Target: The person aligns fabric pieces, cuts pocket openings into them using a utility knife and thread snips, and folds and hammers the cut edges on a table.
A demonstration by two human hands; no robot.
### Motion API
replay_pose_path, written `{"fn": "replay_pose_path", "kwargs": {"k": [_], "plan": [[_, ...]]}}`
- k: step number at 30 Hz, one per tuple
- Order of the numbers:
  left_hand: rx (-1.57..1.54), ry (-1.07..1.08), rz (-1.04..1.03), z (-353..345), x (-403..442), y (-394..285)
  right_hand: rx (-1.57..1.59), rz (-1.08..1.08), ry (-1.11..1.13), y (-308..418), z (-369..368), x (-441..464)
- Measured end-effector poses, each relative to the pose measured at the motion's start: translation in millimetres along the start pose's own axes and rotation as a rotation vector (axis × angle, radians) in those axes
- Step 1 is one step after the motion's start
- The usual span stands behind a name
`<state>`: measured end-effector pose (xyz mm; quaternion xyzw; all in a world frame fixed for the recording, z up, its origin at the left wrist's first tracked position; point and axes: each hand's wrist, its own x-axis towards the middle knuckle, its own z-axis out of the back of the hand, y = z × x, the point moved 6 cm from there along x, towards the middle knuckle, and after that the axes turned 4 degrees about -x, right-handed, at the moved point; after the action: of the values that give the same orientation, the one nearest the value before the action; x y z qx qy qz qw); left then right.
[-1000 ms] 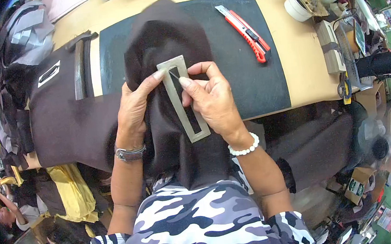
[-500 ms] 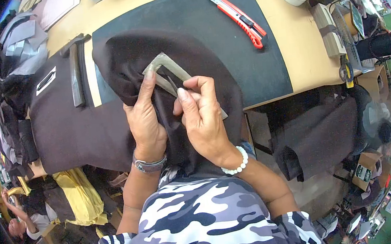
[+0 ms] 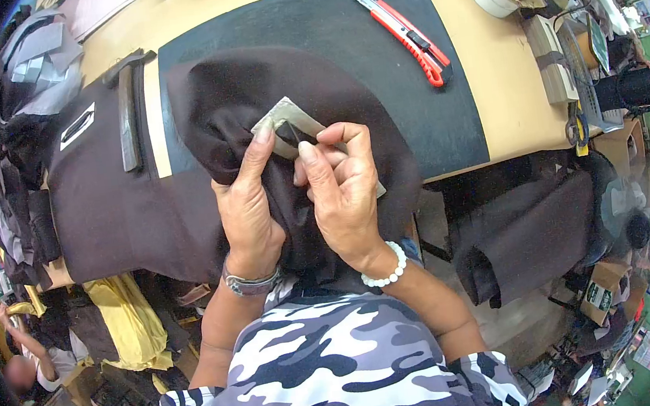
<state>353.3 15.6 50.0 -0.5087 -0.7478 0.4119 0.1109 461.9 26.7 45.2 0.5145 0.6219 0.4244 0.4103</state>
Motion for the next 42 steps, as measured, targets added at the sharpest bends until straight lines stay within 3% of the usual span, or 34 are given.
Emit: {"fn": "replay_pose_path", "kwargs": {"k": [4, 8, 9, 11, 15, 23, 27, 31, 33, 35, 37, 39, 41, 42], "plan": [[-0.013, 0.025, 0.061, 2, 3, 4, 0.011, 0.012, 0.016, -5, 3, 4], [0.036, 0.043, 0.08, -3, 16, 4, -0.003, -0.178, 0.042, 12, 12, 4], [0.044, 0.073, 0.1, -4, 19, 3, -0.022, 0.014, 0.062, 22, 11, 4], [0.063, 0.126, 0.146, -6, 20, 0, -0.618, 0.264, 0.122, 51, 14, 5], [0.119, 0.158, 0.192, -12, 16, -5, -1.064, 0.903, 0.264, 74, 3, 17], [0.279, 0.294, 0.079, -17, 11, -11, -1.125, 1.032, 0.278, 79, -9, 32], [0.23, 0.359, 0.178, -13, 13, -5, -0.98, 0.758, 0.264, 79, -7, 48], [0.188, 0.343, 0.212, -18, 16, -6, -0.58, 0.142, 0.206, 67, 1, 64], [0.176, 0.326, 0.255, -24, 12, -10, -0.411, 0.202, 0.059, 40, 26, 82], [0.133, 0.257, 0.212, -21, 22, -18, -0.226, -0.053, 0.048, 33, 44, 82], [0.108, 0.207, 0.048, -17, 36, -37, -0.231, -0.192, 0.201, 33, 47, 59], [0.154, 0.075, -0.173, 0, 54, -56, -0.294, -0.188, 0.352, 24, 49, 38], [0.506, 0.116, -0.382, 5, 61, -84, -0.415, -0.165, 0.433, 22, 54, 24], [0.982, 0.027, -0.81, -8, 52, -109, -0.605, -0.155, 0.445, 30, 55, 20]]}}
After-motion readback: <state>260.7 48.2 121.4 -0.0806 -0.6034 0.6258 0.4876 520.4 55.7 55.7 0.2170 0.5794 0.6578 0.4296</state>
